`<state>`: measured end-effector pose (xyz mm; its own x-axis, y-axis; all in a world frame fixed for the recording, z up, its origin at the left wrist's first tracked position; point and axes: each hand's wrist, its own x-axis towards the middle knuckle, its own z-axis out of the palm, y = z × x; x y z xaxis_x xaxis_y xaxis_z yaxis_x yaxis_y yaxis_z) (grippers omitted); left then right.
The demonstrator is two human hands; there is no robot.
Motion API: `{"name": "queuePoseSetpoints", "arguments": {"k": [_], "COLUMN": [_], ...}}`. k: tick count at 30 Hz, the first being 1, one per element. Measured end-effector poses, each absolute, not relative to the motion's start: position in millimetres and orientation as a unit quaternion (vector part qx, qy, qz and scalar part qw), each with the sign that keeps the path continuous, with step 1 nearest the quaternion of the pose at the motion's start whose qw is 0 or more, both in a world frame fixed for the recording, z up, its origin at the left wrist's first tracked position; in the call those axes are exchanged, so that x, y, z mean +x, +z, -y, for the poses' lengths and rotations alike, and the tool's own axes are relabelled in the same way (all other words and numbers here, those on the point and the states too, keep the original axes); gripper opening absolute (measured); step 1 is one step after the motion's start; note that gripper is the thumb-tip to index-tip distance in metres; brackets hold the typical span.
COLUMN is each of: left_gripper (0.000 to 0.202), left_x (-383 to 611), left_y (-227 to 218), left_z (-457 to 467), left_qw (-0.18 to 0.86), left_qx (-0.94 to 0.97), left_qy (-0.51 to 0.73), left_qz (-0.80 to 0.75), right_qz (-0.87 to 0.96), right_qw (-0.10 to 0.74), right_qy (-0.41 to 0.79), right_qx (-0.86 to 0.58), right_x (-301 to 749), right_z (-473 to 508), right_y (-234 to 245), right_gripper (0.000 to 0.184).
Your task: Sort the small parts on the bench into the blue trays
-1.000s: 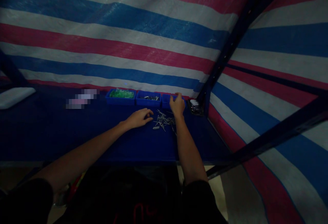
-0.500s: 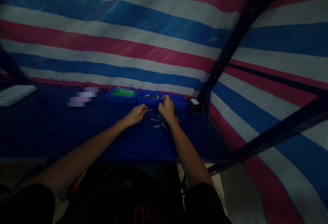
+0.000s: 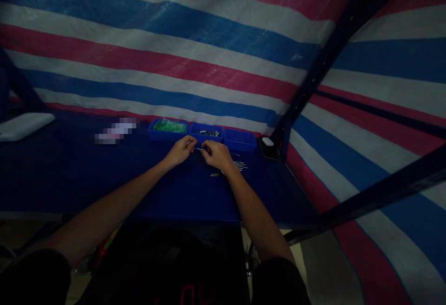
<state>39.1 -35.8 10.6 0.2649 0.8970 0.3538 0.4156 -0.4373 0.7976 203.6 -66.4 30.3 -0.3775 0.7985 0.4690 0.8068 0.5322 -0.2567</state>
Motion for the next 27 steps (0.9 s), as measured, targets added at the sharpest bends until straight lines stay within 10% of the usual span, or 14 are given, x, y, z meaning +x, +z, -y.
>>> {"name": "queuePoseSetpoints", "arguments": {"k": [10,18,27], "left_gripper": [0.024,0.024,0.019], "left_x": [38.2,53.1,59.7], "left_y": [12.6,8.7,-0.1], "left_z": [39.3,67.1,58.2], "left_qw": [0.295,0.146,0.129], "left_qx": [0.728,0.901,0.866], "left_qy": [0.426,0.201,0.251], "left_qz": [-0.449,-0.356,-0.412], "right_qz": [0.816,0.530,0.625], "right_qw": [0.287,0.331,0.425], "right_qy": [-0.071,-0.121,-0.079], "right_qx": [-0.496,-0.771,-0.650], "right_x": [198.2,255.5,230.0], "right_z": [69.7,55.6,53.5], "right_y": [36.6,39.4,29.8], "right_gripper": [0.023,0.036,0.032]}}
